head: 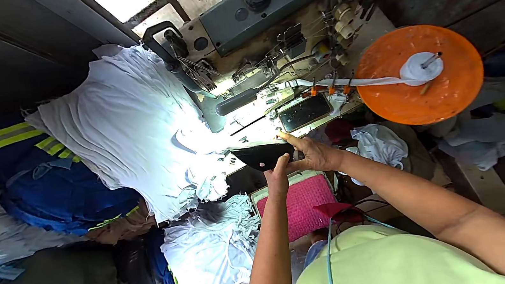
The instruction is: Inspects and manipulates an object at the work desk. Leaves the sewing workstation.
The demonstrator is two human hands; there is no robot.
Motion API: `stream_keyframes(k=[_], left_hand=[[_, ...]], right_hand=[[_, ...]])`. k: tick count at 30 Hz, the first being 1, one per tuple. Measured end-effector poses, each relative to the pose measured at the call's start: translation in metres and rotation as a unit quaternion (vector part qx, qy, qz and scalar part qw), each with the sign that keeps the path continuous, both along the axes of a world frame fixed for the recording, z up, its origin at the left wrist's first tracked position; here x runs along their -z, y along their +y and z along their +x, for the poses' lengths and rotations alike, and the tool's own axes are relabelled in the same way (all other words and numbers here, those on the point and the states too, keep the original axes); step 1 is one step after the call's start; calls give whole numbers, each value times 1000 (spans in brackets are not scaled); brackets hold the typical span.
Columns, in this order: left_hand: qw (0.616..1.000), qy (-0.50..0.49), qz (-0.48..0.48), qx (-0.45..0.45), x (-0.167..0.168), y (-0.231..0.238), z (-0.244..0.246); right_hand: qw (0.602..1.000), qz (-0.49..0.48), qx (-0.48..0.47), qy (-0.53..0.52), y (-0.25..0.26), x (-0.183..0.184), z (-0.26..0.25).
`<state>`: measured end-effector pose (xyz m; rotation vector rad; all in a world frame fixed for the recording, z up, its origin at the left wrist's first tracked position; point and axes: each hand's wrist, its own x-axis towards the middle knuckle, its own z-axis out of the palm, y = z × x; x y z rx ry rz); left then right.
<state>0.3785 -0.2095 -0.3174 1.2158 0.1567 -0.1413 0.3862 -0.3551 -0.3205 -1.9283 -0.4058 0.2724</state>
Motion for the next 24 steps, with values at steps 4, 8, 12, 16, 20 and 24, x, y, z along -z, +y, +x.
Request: stream_keyframes(k=[4,8,12,16,20,24], left_hand=[[1000,1,6,-8,-1,0,-2],[1000,-19,7,11,2,2,-2],[1000,-8,25,6,1,2,-1],[1000,9,8,-16,-3,-1,-1],[1000,9,-3,-20,0,-1,0],[1000,-2,31,1,1,2,-1]], right_hand=[[1000,-2,3,-13,1,2,-1],[1000,-3,-20,-7,-2,1,0],[1000,-8,-10,0,0,2,0],[1000,-21,5,-8,2,4,-1],[999,-41,12,-28,1,8,-1],[999,-44,-15,-20,-3,3,2]])
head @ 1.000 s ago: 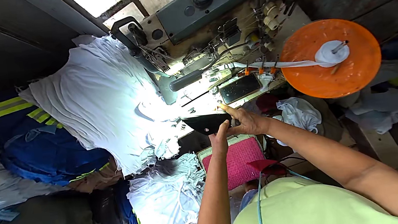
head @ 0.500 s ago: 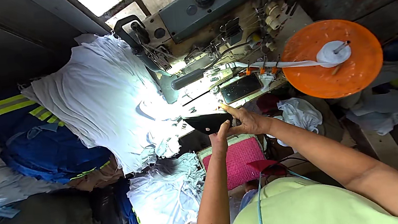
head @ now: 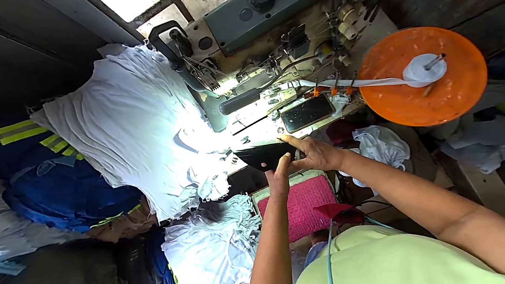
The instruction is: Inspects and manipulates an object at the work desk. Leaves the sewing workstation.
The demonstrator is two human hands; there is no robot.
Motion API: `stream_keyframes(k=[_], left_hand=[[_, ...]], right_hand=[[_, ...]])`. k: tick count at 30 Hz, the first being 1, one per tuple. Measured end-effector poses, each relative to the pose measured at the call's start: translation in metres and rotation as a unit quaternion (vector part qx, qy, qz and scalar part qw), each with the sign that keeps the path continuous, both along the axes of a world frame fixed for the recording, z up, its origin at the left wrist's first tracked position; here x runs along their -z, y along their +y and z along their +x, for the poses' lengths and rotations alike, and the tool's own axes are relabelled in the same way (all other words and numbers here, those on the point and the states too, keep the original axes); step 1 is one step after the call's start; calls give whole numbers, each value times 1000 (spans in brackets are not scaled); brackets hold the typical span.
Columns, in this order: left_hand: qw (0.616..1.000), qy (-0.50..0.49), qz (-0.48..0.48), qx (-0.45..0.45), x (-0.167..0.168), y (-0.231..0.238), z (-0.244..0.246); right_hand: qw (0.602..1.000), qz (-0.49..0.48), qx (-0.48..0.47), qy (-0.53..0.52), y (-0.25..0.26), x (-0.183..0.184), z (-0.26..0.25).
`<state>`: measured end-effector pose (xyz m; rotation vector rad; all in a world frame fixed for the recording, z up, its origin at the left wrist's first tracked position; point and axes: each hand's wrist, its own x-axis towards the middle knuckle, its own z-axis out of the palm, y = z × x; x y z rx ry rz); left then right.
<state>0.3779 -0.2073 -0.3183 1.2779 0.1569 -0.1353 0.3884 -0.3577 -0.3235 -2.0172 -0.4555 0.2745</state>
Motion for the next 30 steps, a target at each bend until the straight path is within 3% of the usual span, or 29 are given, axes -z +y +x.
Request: stream_keyframes(k=[15,30], left_hand=[[998,-37,6,42,9,8,0],[1000,-15,22,6,0,3,-5]], right_hand=[[999,23,-22,-5,0,-1,0],[1000,9,7,12,3,2,-7]])
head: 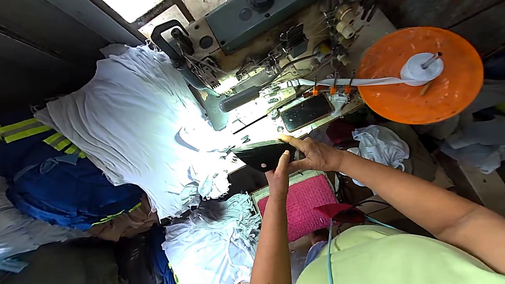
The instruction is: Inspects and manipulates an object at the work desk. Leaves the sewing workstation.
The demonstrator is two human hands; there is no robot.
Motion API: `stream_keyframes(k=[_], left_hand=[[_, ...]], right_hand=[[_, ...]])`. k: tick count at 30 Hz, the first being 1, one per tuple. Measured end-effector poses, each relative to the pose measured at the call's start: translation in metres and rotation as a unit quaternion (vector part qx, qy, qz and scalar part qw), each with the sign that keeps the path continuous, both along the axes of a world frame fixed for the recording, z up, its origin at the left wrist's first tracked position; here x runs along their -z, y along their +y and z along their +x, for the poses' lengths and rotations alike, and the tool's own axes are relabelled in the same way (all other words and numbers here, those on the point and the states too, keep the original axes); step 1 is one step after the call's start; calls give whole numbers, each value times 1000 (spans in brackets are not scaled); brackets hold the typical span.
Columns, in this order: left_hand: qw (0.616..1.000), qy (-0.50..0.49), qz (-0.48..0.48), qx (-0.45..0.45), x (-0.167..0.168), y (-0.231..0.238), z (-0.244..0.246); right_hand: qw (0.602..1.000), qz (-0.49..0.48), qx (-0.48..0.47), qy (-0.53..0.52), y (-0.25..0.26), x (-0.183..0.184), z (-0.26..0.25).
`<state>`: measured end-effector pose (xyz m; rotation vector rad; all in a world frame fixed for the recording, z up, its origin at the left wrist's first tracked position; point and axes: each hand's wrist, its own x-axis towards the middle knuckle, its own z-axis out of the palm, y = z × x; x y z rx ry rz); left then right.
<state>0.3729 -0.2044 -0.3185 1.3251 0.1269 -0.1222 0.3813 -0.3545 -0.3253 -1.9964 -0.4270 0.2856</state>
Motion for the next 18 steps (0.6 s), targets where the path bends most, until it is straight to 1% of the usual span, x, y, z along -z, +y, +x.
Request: stream_keyframes(k=[3,7,11,15,18], left_hand=[[1000,-2,-9,-5,0,-2,1],[1000,-3,5,5,-3,-1,-1],[999,-7,12,29,-3,2,-1],[1000,-11,1,23,-3,1,0],[999,-15,16,36,0,4,1]], right_hand=[[999,-18,7,-30,-1,2,0],[999,-37,-5,-34,-4,-4,1],[1000,-16,-1,-19,-2,-3,-1],[1000,-4,-3,-4,-2,-4,0],[1000,5,-11,-2,-2,-5,1]])
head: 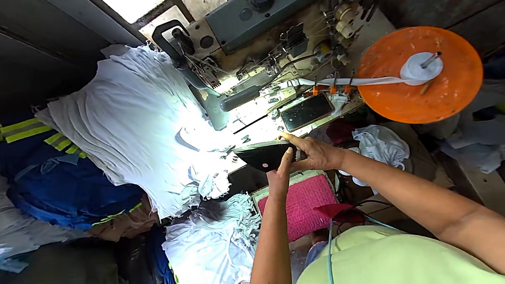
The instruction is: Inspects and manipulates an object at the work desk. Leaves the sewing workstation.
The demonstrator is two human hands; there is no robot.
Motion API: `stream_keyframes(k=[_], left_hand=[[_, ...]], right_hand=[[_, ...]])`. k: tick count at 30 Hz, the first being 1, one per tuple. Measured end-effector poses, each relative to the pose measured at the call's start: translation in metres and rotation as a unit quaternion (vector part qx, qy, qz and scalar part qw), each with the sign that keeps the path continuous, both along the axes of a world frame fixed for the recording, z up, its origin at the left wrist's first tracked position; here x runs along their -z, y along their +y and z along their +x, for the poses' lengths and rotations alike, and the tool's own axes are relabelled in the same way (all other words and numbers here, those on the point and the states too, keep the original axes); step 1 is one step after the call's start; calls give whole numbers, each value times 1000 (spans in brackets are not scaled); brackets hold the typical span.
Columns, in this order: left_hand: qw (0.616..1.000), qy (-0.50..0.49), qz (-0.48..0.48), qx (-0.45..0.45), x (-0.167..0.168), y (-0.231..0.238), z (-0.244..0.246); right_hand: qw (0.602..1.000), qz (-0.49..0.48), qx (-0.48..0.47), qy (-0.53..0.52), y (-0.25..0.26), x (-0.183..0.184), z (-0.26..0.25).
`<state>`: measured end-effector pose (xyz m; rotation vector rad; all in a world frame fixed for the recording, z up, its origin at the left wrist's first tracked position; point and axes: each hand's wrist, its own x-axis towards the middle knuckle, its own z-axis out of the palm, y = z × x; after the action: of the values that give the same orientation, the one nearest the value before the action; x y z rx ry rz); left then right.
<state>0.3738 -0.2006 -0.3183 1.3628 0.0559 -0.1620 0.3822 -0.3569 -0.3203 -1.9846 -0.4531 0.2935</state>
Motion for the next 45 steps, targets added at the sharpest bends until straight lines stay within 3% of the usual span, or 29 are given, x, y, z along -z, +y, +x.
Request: stream_keyframes(k=[15,22,37,42,45], left_hand=[[997,33,-18,-72,-1,-7,-3],[998,14,54,-13,-2,1,-3],[995,24,-13,-95,-1,-14,-3],[998,9,53,-36,-5,-6,-5],[998,-3,46,-36,-5,-6,-4]], right_hand=[[998,-61,-9,-4,2,1,0],[999,-2,-34,2,-1,8,2],[999,-42,0,-10,0,4,-3],[1000,-10,-26,-10,-5,6,1],[1000,17,-15,-12,-2,5,-1]])
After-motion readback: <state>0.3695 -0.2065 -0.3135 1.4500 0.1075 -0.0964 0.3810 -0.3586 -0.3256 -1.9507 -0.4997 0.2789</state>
